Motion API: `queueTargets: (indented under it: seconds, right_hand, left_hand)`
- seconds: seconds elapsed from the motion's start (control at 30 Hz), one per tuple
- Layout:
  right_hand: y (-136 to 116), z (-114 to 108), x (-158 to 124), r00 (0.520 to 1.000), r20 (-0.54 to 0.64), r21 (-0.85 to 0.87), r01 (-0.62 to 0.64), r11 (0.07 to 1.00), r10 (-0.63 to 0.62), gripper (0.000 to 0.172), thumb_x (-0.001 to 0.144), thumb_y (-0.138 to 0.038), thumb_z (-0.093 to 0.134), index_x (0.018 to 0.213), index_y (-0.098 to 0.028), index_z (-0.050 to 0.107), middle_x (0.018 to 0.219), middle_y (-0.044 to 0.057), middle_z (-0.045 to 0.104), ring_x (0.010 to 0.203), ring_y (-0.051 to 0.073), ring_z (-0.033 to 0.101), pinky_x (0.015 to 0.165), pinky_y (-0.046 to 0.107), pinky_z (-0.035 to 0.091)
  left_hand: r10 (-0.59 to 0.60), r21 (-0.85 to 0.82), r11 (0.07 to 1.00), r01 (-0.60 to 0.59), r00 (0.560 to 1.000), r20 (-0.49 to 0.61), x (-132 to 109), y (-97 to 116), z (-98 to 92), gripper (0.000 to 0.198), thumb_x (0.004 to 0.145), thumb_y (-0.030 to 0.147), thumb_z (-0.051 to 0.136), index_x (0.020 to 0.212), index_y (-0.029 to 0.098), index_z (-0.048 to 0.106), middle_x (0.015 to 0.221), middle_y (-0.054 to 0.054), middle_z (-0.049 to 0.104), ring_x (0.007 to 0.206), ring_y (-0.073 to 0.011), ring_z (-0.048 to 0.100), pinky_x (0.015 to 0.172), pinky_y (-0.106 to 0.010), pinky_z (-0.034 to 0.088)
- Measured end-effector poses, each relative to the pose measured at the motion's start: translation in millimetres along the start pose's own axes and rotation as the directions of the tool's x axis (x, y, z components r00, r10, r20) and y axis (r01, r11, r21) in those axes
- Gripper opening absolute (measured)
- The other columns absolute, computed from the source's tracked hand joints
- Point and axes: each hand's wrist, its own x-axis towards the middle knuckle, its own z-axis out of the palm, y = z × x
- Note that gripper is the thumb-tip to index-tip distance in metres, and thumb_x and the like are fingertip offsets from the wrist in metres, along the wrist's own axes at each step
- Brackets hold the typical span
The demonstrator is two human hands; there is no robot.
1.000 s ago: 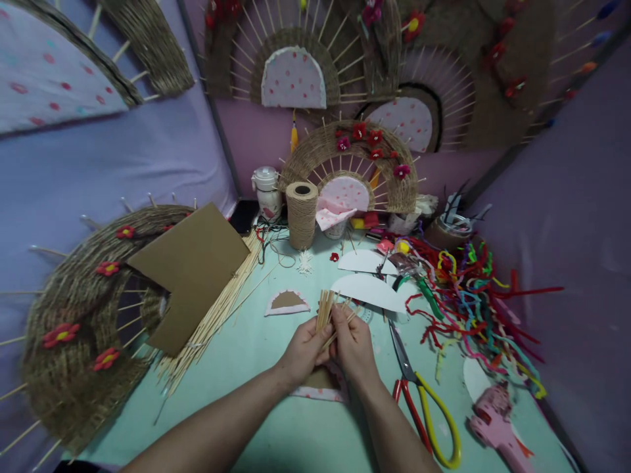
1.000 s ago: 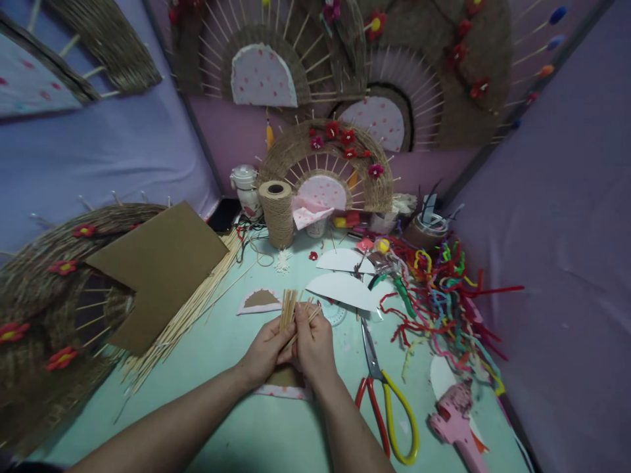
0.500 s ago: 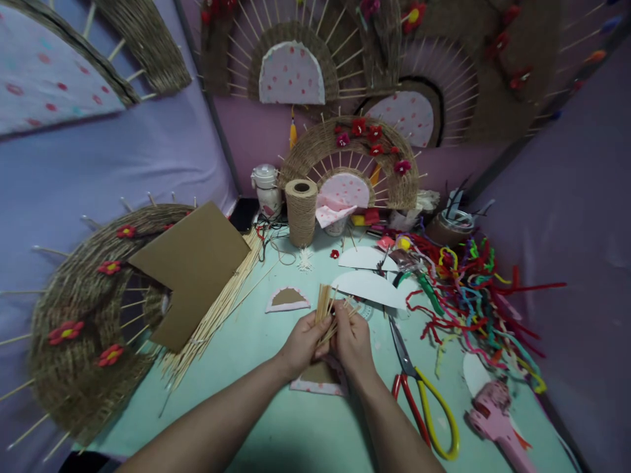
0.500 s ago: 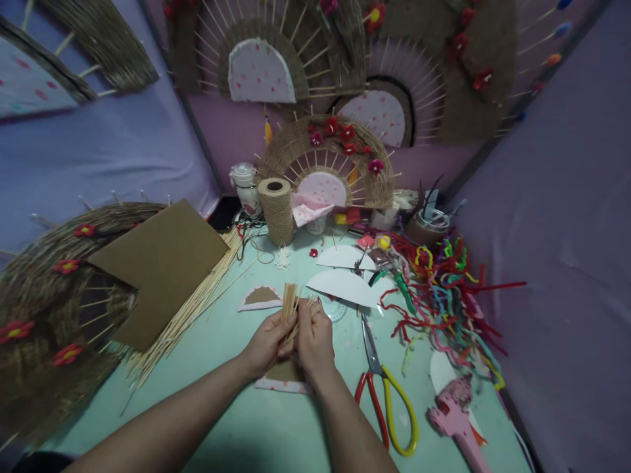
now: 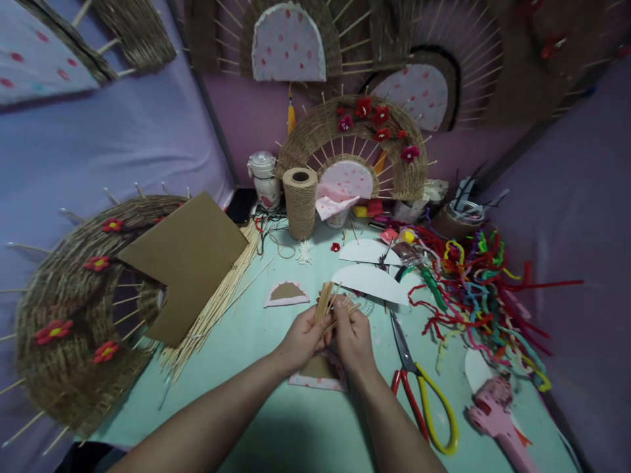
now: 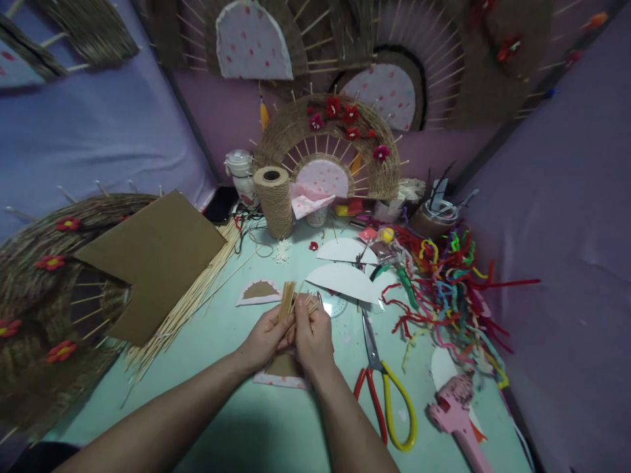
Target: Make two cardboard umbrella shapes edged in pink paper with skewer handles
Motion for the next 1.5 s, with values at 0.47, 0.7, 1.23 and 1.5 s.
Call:
queueTargets:
  seconds: [0.47,0.7,1.23,1.5]
  right_hand:
    - [-2.1,0.5,-1.8,0.993,0.021,0.104,-0.117,0.988,0.115,0.035,0.088,-0.049,0.051,0.076,-0.018,0.063,0.061,-0.002,0.054,0.058,0.013,0.048,0.052,0.023,0.038]
    - [-6.4,1.1,-4.4,0.99,-0.003,0.072,-0.138,0.988,0.139,0.042,0.088,-0.053,0.046,0.075,-0.017,0.064,0.056,-0.001,0.055,0.057,0.014,0.05,0.052,0.024,0.038]
    - [-4.9,1.3,-5.1,0.989,-0.03,0.046,-0.143,0.989,0.145,0.048,0.088,-0.056,0.045,0.06,-0.019,0.057,0.043,-0.002,0.047,0.048,0.014,0.047,0.047,0.025,0.035]
    - [-1.5,2.6,-2.7,0.993,-0.04,0.105,-0.109,0.988,0.114,0.032,0.083,-0.046,0.058,0.075,-0.016,0.065,0.064,-0.001,0.059,0.058,0.013,0.05,0.053,0.023,0.04]
  left_hand:
    - [0.002,0.029,1.0,-0.002,1.0,0.021,-1.5,-1.0,0.7,0.048,0.073,0.06,0.065,0.081,0.016,0.048,0.049,0.009,0.045,0.036,-0.0032,0.03,0.037,-0.018,0.019]
    - [0.009,0.02,1.0,-0.009,0.999,0.035,-2.9,1.4,1.4,0.045,0.074,0.056,0.065,0.079,0.015,0.048,0.051,0.007,0.049,0.036,-0.0023,0.029,0.036,-0.018,0.017]
    - [0.003,-0.027,1.0,-0.002,1.0,0.024,-1.6,0.5,2.1,0.046,0.073,0.058,0.065,0.079,0.016,0.047,0.051,0.006,0.051,0.031,-0.0014,0.028,0.032,-0.017,0.015]
    - [-0.034,-0.047,0.998,0.036,0.999,0.033,-0.2,-3.8,-2.3,0.048,0.073,0.06,0.065,0.083,0.015,0.051,0.052,0.005,0.053,0.031,-0.0016,0.028,0.032,-0.017,0.014]
